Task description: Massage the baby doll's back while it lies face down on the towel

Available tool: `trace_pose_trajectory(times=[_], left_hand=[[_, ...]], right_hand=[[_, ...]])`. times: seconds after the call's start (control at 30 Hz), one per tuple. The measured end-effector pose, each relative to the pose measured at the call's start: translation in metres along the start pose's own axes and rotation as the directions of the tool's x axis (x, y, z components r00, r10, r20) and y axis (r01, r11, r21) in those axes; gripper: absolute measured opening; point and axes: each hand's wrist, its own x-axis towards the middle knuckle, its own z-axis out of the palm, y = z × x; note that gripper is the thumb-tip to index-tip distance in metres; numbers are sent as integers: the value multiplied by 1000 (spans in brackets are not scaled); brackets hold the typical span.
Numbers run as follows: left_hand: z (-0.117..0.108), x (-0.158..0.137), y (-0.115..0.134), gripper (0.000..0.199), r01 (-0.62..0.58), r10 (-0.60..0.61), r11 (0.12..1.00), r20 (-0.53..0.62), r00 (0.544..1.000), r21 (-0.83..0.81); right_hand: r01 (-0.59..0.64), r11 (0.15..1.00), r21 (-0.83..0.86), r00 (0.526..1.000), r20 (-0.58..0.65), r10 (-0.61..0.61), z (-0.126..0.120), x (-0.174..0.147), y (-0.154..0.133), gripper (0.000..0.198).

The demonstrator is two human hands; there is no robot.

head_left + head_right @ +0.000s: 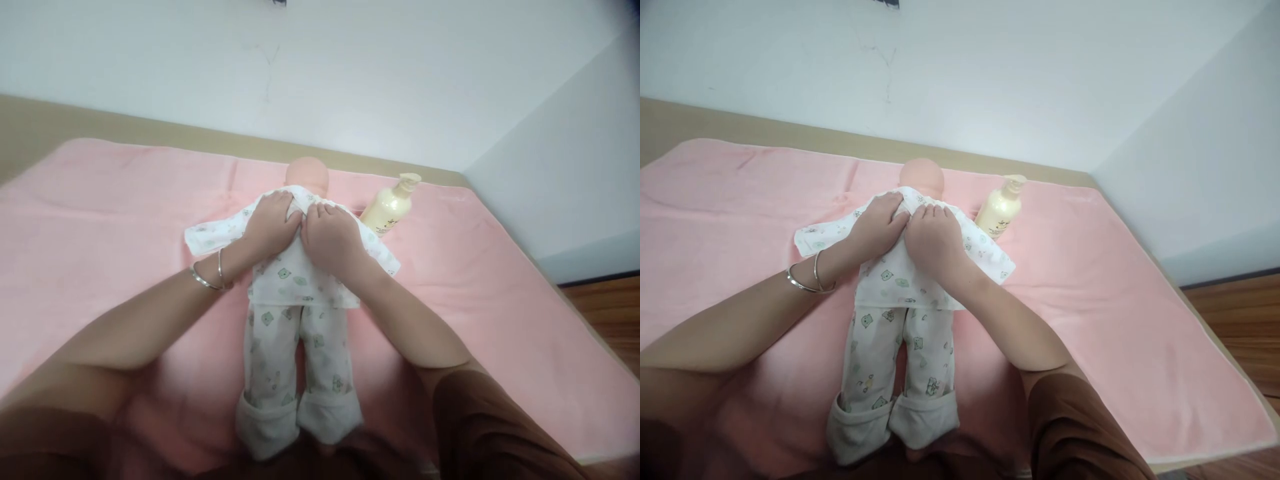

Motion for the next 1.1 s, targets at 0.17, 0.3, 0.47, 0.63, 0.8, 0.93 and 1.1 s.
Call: trace_pose_trajectory(times=[0.17,0.3,0.47,0.63,0.8,0.93,1.1], left_hand=[[11,-3,-4,38,-6,5,1000,-74,997,-13],[17,-10,-1,46,0,0,1000,-110,994,5],[11,-22,15,47,-131,137,988,-71,988,83],[0,-13,13,43,-60,59,998,66,996,2],[4,-1,-3,57,25,-26,1000,76,997,13],[10,-12,1,48,-68,72,994,-51,996,84],[11,-26,16,52,-75,81,991,-51,995,112]], right_hand=[[-117,970,212,991,92,99,8,13,13,51],[-177,939,295,983,99,155,23,22,21,66],[-86,961,262,990,135,52,24,25,29,67],[-42,990,137,989,144,22,8,15,19,62],[-14,1000,14,996,88,12,-6,-5,-3,61],[1,988,154,983,179,-29,-8,3,10,57],[-147,941,304,973,216,83,7,27,34,63]])
